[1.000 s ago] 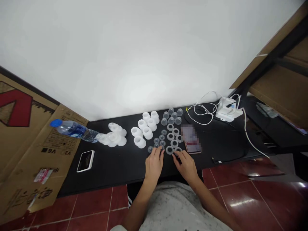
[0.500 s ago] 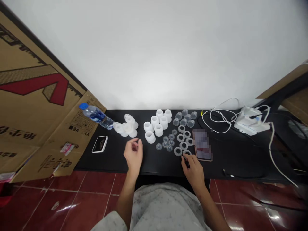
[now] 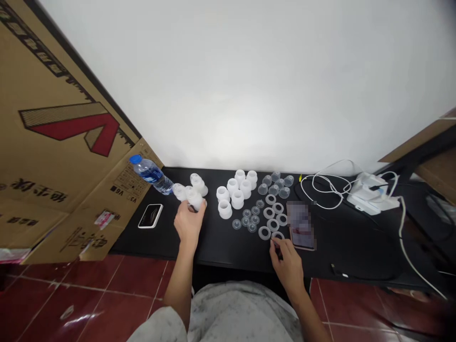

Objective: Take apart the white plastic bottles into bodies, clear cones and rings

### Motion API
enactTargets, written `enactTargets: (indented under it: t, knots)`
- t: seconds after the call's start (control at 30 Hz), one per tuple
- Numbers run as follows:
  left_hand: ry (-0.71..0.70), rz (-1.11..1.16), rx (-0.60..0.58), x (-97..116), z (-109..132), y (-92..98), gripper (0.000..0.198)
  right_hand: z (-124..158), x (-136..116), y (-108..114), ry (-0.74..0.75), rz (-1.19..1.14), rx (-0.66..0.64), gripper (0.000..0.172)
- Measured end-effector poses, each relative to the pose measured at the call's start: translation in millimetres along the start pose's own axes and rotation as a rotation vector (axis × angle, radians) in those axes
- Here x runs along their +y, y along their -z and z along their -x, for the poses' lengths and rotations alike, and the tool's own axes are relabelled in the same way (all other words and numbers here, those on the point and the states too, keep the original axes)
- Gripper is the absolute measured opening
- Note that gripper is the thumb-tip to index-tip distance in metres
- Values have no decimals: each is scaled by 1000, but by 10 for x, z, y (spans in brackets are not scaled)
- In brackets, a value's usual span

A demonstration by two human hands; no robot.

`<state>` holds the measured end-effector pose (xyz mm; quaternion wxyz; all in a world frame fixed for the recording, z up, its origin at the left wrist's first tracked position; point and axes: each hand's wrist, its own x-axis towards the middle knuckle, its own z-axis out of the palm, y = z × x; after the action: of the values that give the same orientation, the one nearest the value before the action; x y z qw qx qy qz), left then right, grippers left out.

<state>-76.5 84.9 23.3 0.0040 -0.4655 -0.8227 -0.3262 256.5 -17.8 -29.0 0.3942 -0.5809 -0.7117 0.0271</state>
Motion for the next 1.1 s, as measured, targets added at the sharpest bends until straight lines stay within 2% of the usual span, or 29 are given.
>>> enactTargets:
  t: [0.1, 0.17, 0.23, 0.33, 0.4, 0.53, 0.57, 0.6, 0.7, 0.77, 0.87, 0.93, 0.97, 1.1]
  knots:
    - [-162, 168, 129, -114, 265, 89, 38, -6, -4, 13, 3, -40, 15, 14]
    - [-281, 315, 144, -187, 512, 156, 35, 4, -4, 35, 8, -84, 27, 15]
    - [-350, 432, 40, -236, 773, 204, 30, 26, -18, 66, 22, -145, 13, 16]
    - [-491, 568, -109, -243, 1095, 207, 33, 64, -99, 99, 13, -299, -53, 19]
    - [-599, 570, -181, -196, 1223, 163, 35, 76, -189, 82, -44, -483, -114, 30]
    - [-753, 518, -203, -21, 1292, 46, 38, 42, -349, -46, -228, -838, -219, 73]
    - [-769, 516, -190, 22, 1291, 24, 39, 25, -368, -84, -285, -862, -226, 76]
    - [-776, 522, -184, 56, 1289, 6, 40, 7, -377, -117, -347, -867, -226, 72]
    - [-767, 609, -258, 101, 1288, -18, 45, -41, -361, -170, -517, -873, -228, 50]
    - [-745, 704, -386, 95, 1286, -10, 47, -64, -336, -167, -568, -923, -245, 48]
    - [-651, 784, -567, 93, 1258, 36, 43, -80, -319, -130, -562, -1000, -284, 49]
    - [-532, 786, -640, 122, 1220, 82, 30, -78, -326, -103, -497, -1013, -312, 46]
    - [-454, 782, -684, 146, 1199, 106, 29, -76, -332, -90, -452, -1008, -323, 43]
    - [-79, 758, -940, 261, 1107, 197, 56, -75, -323, -53, -343, -1013, -368, 39]
